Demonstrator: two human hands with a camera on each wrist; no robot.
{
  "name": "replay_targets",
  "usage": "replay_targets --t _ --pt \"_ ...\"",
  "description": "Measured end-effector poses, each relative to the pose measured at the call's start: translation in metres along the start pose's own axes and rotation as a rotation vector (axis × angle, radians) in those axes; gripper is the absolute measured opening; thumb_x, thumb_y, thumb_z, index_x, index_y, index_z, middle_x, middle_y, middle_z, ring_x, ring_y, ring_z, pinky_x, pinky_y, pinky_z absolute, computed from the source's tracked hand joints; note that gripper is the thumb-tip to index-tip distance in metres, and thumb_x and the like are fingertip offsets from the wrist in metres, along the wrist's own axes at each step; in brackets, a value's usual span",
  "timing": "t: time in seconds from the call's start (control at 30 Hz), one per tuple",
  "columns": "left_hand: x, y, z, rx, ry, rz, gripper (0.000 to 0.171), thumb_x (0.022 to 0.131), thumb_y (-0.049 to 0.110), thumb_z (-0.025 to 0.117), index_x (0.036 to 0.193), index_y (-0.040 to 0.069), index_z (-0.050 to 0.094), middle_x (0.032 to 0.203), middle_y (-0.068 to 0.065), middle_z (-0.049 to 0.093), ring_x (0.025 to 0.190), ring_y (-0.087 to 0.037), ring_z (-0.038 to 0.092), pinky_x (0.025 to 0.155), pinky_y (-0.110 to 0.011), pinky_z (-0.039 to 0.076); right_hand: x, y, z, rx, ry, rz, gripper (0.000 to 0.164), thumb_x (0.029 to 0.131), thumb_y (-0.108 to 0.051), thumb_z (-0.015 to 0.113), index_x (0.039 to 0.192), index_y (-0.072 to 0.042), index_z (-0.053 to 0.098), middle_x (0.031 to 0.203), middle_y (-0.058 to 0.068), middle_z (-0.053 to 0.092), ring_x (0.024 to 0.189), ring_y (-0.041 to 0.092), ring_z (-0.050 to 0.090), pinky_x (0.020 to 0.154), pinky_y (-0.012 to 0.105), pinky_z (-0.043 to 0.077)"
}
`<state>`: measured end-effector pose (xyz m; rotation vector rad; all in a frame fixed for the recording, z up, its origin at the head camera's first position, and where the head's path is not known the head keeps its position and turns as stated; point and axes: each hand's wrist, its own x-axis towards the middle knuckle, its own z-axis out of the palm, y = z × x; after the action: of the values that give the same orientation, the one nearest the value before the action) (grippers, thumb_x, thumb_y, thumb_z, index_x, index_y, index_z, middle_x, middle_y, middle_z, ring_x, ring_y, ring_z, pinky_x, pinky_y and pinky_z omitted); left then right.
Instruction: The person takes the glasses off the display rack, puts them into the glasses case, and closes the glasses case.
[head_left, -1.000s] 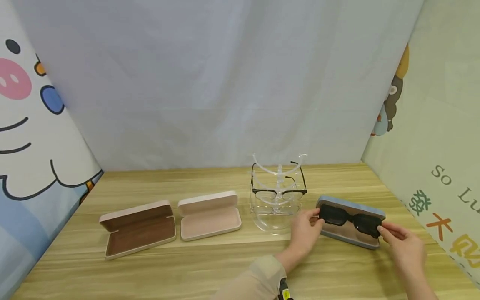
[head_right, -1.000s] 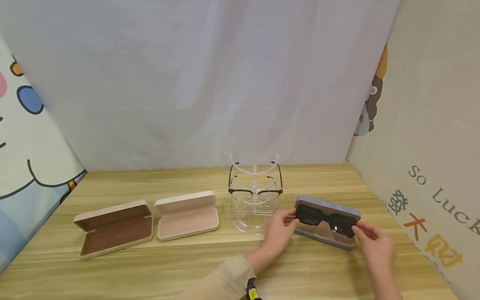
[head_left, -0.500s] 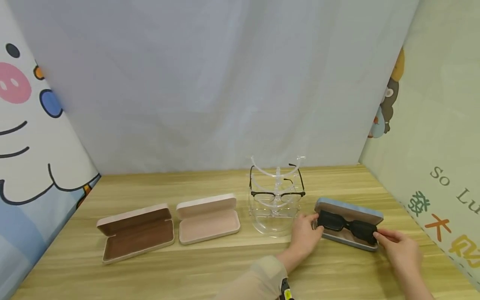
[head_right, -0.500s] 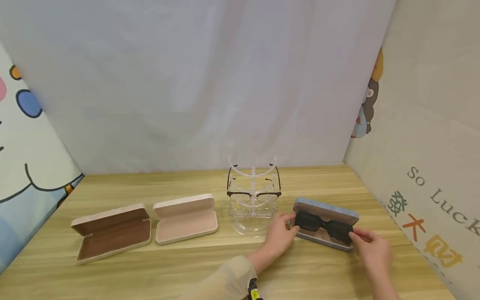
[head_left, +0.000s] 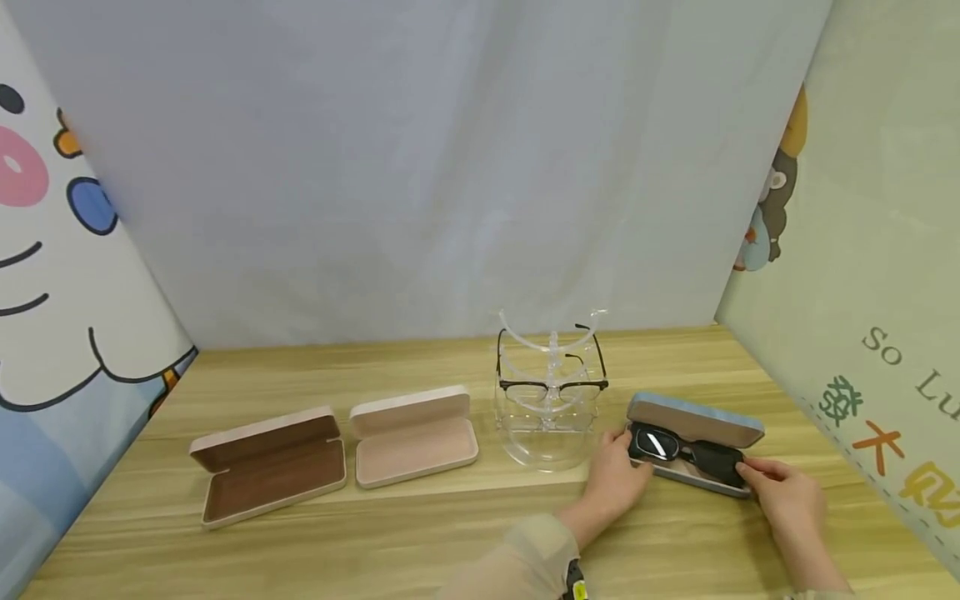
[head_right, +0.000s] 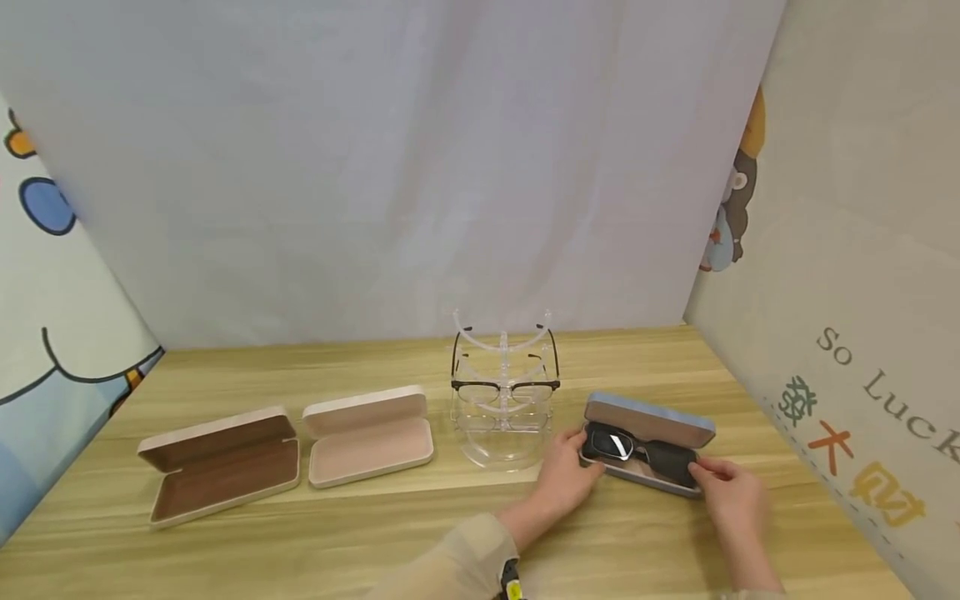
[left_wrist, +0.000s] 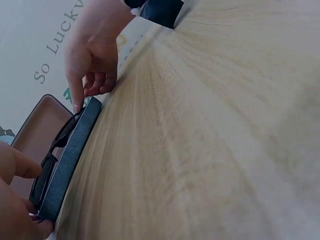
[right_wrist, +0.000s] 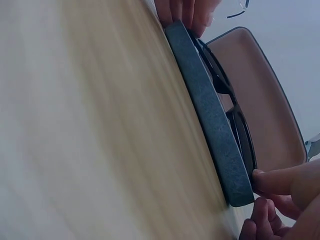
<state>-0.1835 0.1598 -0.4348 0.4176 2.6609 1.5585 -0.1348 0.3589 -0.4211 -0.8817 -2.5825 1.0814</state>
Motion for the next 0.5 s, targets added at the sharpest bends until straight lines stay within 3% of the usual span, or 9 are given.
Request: replay_targets --t 0.13,0.27,0.33,0.37,0.43,0.5 --pt "0.001 -0.002 0.000 -0.010 -0.003 0.007 0.051 0.074 0.012 0.065 0.120 -0.006 0.055 0.118 -0.014 0.052 0.108 -0.023 0.052 0.093 -0.026 0.043 0.000 0.001 0.000 -0.004 -0.011 0.004 0.039 0.082 -0.029 0.064 0.105 0.003 0.065 0.081 0.008 0.069 0.071 0.017 0.056 0.056 0.025 0.040" --pt "0.006 -0.003 -0.005 -0.059 0.000 -0.011 0.044 0.071 0.011 0.066 0.110 -0.006 0.057 0.102 -0.012 0.056 0.092 -0.020 0.055 0.080 -0.027 0.047 0.001 -0.003 -0.002 -0.001 -0.066 -0.001 0.047 0.085 -0.031 0.059 0.112 0.007 0.058 0.090 0.016 0.064 0.073 0.018 0.055 0.059 0.025 0.040" --pt "0.009 -0.002 -0.007 -0.068 -0.003 -0.031 0.040 0.071 0.012 0.067 0.106 -0.003 0.056 0.097 -0.011 0.057 0.088 -0.019 0.055 0.077 -0.027 0.047 0.002 -0.006 -0.005 0.063 -0.125 -0.001 0.053 0.088 -0.028 0.054 0.123 0.011 0.046 0.098 0.020 0.059 0.070 0.010 0.052 0.059 0.023 0.045" --pt "0.011 0.000 -0.008 -0.073 -0.010 -0.048 0.042 0.071 0.014 0.067 0.108 -0.003 0.055 0.100 -0.012 0.057 0.090 -0.020 0.055 0.079 -0.028 0.046 0.003 -0.007 -0.007 0.099 -0.162 -0.009 0.057 0.090 -0.028 0.051 0.130 0.011 0.038 0.107 0.025 0.054 0.074 0.012 0.053 0.061 0.022 0.047" --pt "0.015 0.004 -0.010 -0.067 -0.025 -0.062 0.050 0.072 0.017 0.068 0.115 -0.002 0.052 0.108 -0.013 0.057 0.099 -0.023 0.054 0.085 -0.030 0.046 0.004 -0.010 -0.011 0.142 -0.243 -0.044 0.065 0.093 -0.027 0.044 0.140 0.009 0.017 0.123 0.034 0.039 0.085 0.021 0.057 0.064 0.022 0.050" --pt "0.018 0.009 -0.010 -0.078 -0.053 -0.090 0.060 0.074 0.020 0.068 0.127 0.002 0.046 0.121 -0.013 0.052 0.111 -0.025 0.050 0.093 -0.032 0.043 0.005 -0.012 -0.016 0.157 -0.331 -0.100 0.070 0.096 -0.028 0.039 0.142 0.006 -0.002 0.133 0.039 0.023 0.101 0.038 0.053 0.069 0.026 0.053"
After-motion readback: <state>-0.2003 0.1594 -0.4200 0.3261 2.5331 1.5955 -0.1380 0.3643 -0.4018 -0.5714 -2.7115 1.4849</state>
